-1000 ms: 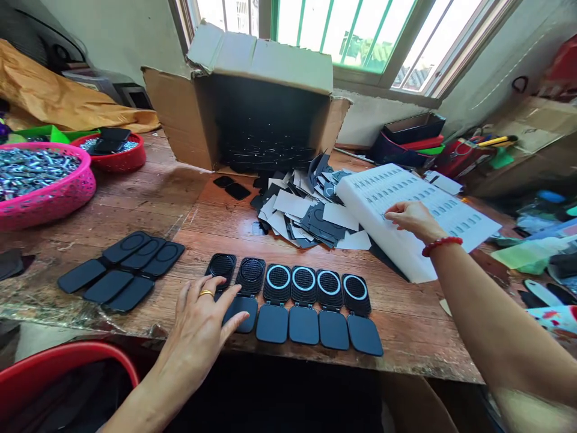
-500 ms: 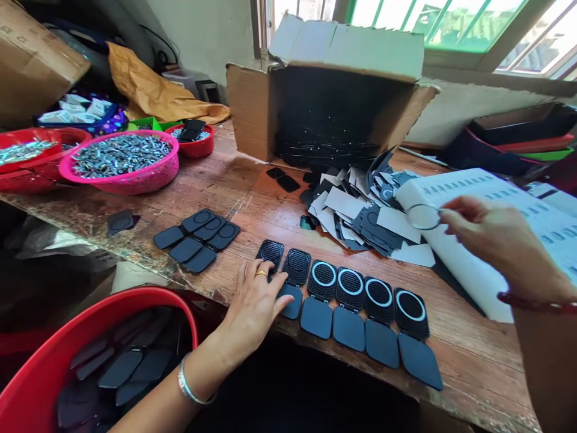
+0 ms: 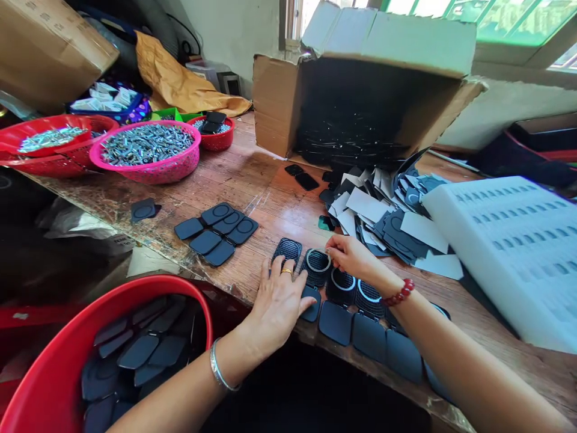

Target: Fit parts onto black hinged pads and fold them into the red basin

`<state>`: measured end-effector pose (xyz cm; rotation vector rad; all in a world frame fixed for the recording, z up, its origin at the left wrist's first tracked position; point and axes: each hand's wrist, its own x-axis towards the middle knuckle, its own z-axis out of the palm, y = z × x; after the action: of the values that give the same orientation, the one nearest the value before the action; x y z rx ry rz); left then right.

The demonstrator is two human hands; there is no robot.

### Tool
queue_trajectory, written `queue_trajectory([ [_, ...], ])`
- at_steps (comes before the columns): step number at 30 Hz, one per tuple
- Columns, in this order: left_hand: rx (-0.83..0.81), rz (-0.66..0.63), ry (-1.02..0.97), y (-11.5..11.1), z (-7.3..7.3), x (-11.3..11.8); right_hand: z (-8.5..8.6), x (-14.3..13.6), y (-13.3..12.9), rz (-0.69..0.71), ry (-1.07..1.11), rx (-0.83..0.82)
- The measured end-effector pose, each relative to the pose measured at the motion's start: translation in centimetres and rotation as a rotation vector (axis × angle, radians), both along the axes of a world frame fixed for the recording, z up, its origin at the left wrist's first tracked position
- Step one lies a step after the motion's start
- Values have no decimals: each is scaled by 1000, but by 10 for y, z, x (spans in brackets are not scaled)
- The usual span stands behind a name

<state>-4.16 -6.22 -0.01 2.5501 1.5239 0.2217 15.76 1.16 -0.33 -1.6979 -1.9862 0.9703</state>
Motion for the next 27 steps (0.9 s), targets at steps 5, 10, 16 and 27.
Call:
queue_trajectory([
  [5, -27, -5, -2, 1, 2, -1, -6, -1, 1, -6, -75, 23],
  [10, 39, -13, 3, 1, 0, -2, -11, -4, 1, -30, -161, 107],
  [16, 19, -7, 4, 0, -2, -2, -6, -2, -6, -48, -212, 197],
  [27, 23, 22, 36, 7, -1, 6, -2, 17, -29, 76, -169, 280],
])
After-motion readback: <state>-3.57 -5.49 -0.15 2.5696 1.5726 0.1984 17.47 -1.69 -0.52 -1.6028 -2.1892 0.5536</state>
